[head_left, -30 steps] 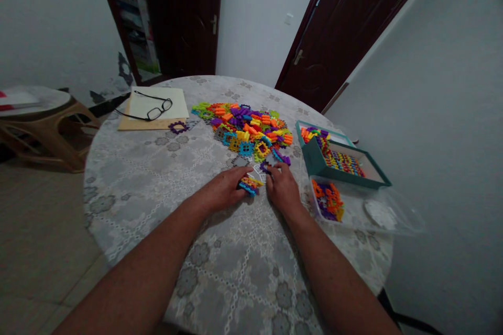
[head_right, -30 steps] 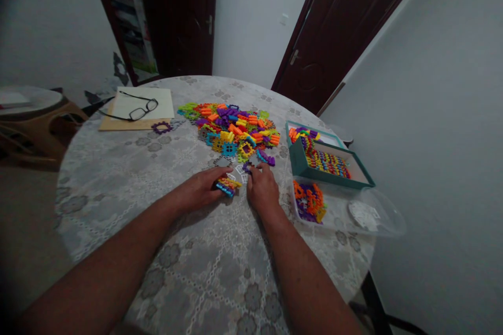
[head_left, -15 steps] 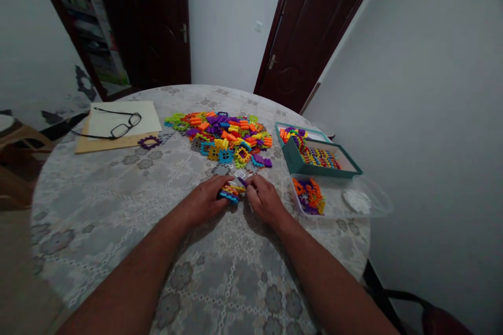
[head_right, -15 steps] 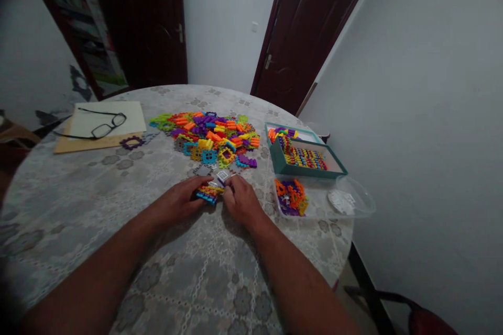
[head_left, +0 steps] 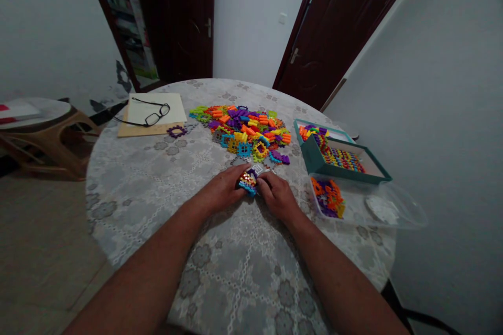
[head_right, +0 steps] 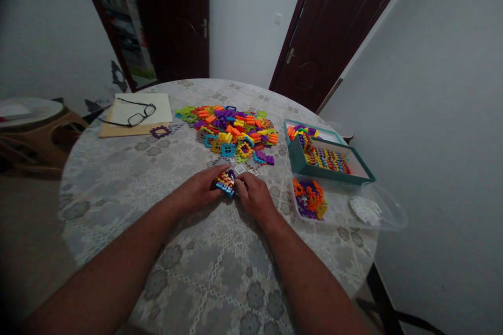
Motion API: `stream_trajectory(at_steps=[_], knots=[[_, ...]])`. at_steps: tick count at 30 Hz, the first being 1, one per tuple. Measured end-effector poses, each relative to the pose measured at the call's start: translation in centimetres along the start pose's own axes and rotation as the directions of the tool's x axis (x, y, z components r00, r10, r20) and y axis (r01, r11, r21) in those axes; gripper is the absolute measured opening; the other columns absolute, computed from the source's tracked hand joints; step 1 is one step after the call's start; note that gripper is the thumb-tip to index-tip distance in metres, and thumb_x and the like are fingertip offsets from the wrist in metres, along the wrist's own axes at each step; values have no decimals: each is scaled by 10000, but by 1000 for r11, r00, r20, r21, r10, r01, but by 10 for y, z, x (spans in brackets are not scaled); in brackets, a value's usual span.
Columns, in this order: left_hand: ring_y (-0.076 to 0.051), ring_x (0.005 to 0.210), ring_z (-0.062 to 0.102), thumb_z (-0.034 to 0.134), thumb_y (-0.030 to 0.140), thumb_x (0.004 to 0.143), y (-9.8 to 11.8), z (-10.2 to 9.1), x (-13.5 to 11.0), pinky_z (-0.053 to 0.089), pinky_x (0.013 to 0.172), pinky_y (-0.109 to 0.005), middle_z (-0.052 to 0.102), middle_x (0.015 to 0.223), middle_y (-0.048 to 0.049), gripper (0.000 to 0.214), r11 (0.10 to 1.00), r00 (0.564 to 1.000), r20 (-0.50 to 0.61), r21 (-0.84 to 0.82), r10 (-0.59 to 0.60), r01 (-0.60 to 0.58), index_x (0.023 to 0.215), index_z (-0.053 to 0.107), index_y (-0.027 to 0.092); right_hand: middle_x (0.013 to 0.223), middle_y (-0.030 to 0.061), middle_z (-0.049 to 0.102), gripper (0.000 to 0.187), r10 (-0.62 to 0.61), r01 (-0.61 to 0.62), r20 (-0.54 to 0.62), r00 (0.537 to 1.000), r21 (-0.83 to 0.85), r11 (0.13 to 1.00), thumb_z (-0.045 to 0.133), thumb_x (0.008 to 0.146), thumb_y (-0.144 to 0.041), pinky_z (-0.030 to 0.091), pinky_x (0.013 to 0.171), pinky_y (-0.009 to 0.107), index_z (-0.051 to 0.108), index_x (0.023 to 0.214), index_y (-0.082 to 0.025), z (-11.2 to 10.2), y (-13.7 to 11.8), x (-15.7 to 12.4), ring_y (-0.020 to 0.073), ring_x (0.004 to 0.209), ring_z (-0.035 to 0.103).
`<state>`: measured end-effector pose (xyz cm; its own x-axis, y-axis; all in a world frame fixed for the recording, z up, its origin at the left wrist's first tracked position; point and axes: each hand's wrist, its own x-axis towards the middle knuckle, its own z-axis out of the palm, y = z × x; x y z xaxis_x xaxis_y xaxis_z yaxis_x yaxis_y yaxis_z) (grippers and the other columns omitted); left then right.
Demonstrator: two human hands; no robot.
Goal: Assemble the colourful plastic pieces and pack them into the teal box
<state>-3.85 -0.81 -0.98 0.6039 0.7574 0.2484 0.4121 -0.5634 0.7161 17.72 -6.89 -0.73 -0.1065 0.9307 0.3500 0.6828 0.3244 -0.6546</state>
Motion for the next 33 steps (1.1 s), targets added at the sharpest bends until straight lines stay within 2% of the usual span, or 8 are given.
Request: stream_trajectory(at_steps=[5, 10, 19, 25, 29, 33], knots=[[-291, 1400, 616, 693, 219, 887, -4, 3, -1, 455, 1217, -464, 643, 1532, -95, 705, 1000, 1000, -20, 4, 0, 0, 1566, 523, 305, 950, 43, 719, 195, -20, 20, -9, 1000, -39, 999, 523, 1072, -322, 473, 823, 308, 675, 1012, -216, 1, 0, 0, 204, 884, 668], [-293, 1388, 625, 688, 232, 893, 0, 1, 0, 459, 1211, -454, 641, 1538, -100, 710, 999, 999, 12, 19, -43, 42, 1580, 514, 277, 953, 50, 714, 187, -43, 42, -9, 999, -43, 998, 518, 1065, -299, 493, 847, 319, 679, 1022, -214, -1, 0, -1, 210, 902, 674], [-289, 1387, 623, 604, 185, 937, -1, 0, -3, 458, 1210, -473, 640, 1546, -90, 689, 999, 999, 39, 7, -34, 34, 1607, 480, 292, 1236, 106, 752, 309, -60, 59, 14, 998, 57, 997, 535, 1067, -329, 544, 1018, 388, 692, 1309, -219, -1, -9, -4, 240, 1135, 703], [-285, 1416, 607, 537, 165, 951, 0, 0, -4, 454, 1217, -468, 614, 1574, -115, 699, 1000, 996, 82, 17, -17, 16, 1638, 433, 245, 1207, 138, 743, 494, -23, 21, 78, 997, 23, 1000, 697, 956, -320, 575, 940, 393, 643, 1420, -162, -2, -7, -8, 235, 966, 714], [-280, 1503, 530, 513, 159, 966, 1, 4, -3, 394, 1273, -467, 519, 1655, -150, 712, 999, 996, 91, 41, -13, 10, 1664, 379, 192, 1241, 132, 748, 485, -27, 27, 54, 998, 2, 1000, 679, 940, -276, 563, 989, 413, 652, 1416, -184, 2, -8, -7, 248, 1037, 712], [-264, 1514, 519, 490, 163, 989, 1, 8, -4, 403, 1274, -476, 497, 1678, -113, 731, 1000, 996, 86, -21, 25, -23, 1694, 317, 246, 1199, 114, 755, 462, -20, 20, 41, 999, -12, 1000, 663, 937, -253, 565, 975, 402, 658, 1395, -195, 2, -12, -7, 240, 1009, 709]])
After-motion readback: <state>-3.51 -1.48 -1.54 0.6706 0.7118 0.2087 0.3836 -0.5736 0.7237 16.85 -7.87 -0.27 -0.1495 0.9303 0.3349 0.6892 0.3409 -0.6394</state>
